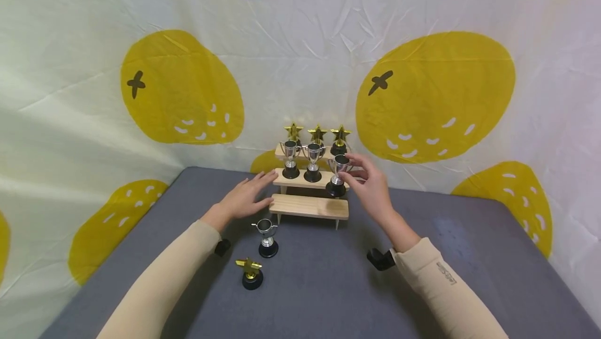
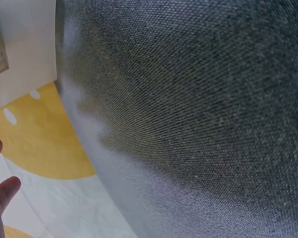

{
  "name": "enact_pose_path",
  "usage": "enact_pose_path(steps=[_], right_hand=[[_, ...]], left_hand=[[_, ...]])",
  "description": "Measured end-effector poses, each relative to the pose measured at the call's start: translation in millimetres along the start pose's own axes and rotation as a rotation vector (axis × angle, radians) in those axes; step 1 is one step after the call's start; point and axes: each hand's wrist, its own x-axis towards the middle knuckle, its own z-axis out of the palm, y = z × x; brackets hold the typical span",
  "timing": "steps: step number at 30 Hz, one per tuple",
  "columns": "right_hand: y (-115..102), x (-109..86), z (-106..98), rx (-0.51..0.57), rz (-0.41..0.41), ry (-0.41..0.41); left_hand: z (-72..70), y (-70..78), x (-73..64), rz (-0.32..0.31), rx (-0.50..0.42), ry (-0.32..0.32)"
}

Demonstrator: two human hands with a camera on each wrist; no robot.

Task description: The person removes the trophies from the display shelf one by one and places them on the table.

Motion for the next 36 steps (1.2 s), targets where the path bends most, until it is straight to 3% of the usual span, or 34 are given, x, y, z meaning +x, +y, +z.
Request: enact_pose_path(steps=[17, 36], right_hand=[[-10, -26.7, 13, 0.037, -0.043, -0.023], [-9, -53.2, 35, 0.068, -0.077, -0.135]], left_hand=[[3.2, -2.4, 0.3, 0.005, 0.029, -0.001], [-0.1, -3.7, 3.6, 0.035, 0.169, -0.016]])
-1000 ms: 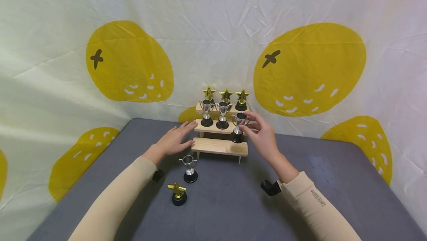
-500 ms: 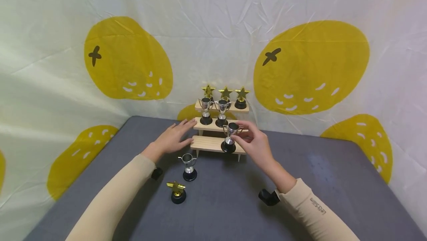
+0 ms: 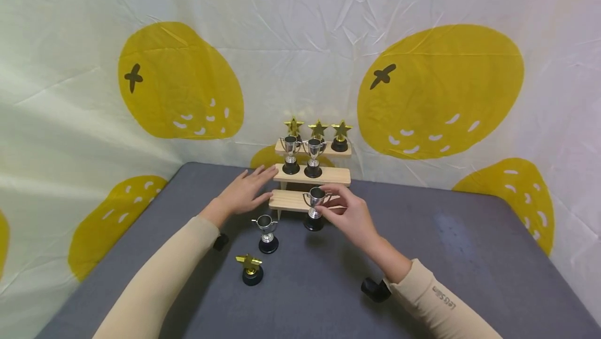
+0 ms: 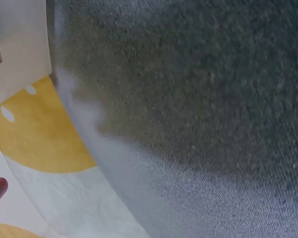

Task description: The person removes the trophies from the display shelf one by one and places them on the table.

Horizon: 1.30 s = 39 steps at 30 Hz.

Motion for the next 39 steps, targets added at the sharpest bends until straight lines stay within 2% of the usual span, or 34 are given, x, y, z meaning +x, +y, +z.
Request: enact_pose_path(steps=[14, 24, 29, 34, 39], right_hand=[[6, -12.4, 22, 0.021, -0.058, -0.060], [7, -19.4, 34, 0.069, 0.039, -0.153], [4, -20.0, 39, 0.100, 0.074, -0.189], [5, -20.9, 44, 0.082, 0.123, -0.236], [7, -21.3, 46, 0.053, 0.133, -0.280]], left_hand=[[-1.6, 1.8, 0.0, 0.019, 0.013, 0.007], [-1.2, 1.9, -1.0, 0.001, 0.014, -0.008], [-0.3, 1.2, -1.9, -0.012, -0.013, -0.004], [0.3, 1.3, -2.0, -0.017, -0.033, -0.004], [0.9, 1.2, -1.7, -0.020, -0.040, -0.004]])
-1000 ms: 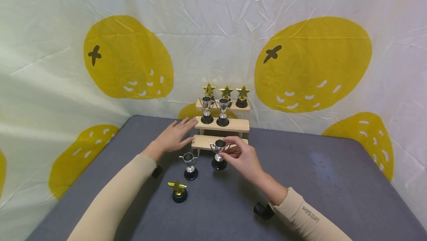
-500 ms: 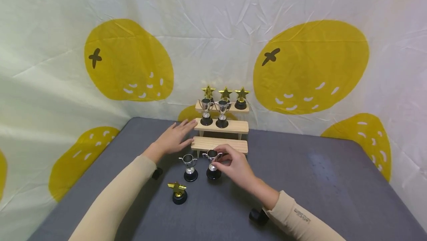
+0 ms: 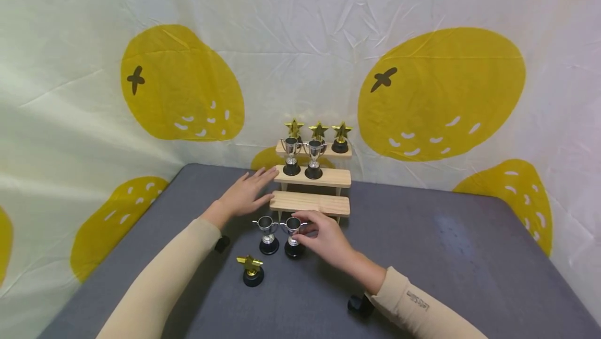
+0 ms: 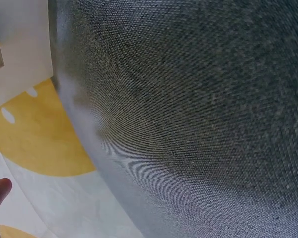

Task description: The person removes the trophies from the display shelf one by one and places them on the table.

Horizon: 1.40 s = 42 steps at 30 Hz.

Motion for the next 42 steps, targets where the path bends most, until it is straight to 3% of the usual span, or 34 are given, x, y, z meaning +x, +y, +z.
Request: enact_pose_path(steps=[21, 42], right_hand=[[0.4, 6.1, 0.7, -0.050, 0.057, -0.059], [-2.1, 7.6, -3.8, -0.095, 0.060, -0.076]], left_hand=[[-0.3, 0.5, 1.3, 0.004, -0.014, 0.006], [-3.9, 2.4, 0.1, 0.002, -0.033, 0.000]])
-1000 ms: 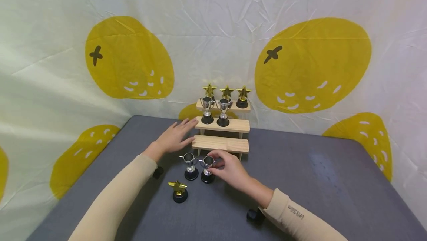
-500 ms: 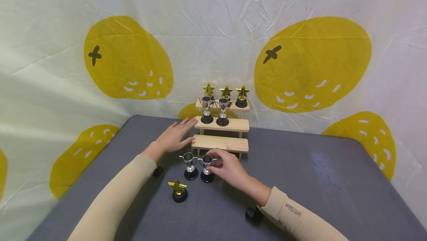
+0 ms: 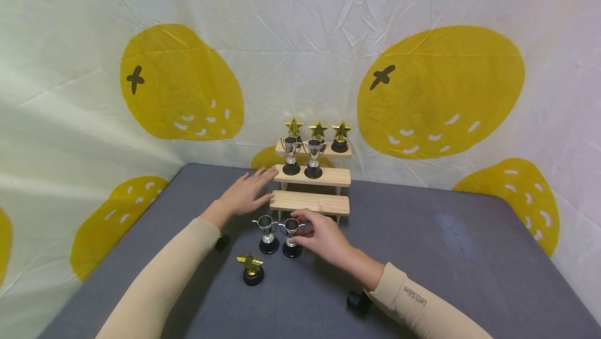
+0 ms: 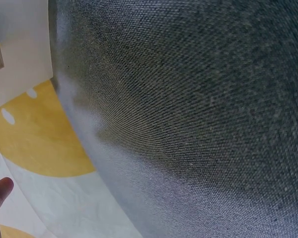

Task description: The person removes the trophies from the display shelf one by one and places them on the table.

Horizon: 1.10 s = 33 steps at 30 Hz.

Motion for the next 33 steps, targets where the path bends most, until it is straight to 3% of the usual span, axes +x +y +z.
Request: enact_pose_path(steps=[10, 16, 33], right_hand=[[-9, -3.9, -21, 0.049, -0.061, 0.061], [-11, -4.9, -30, 0.003, -0.092, 0.107], [1, 18.7, -60, -0.034, -0.161, 0.284]], left_hand=[[0.9, 0.3, -1.0, 0.010, 0.003, -0.004], [1.8, -0.7, -0.3, 0.013, 0.011, -0.018], [2.7, -3.8, -1.3, 0.029, -0.001, 0.018]])
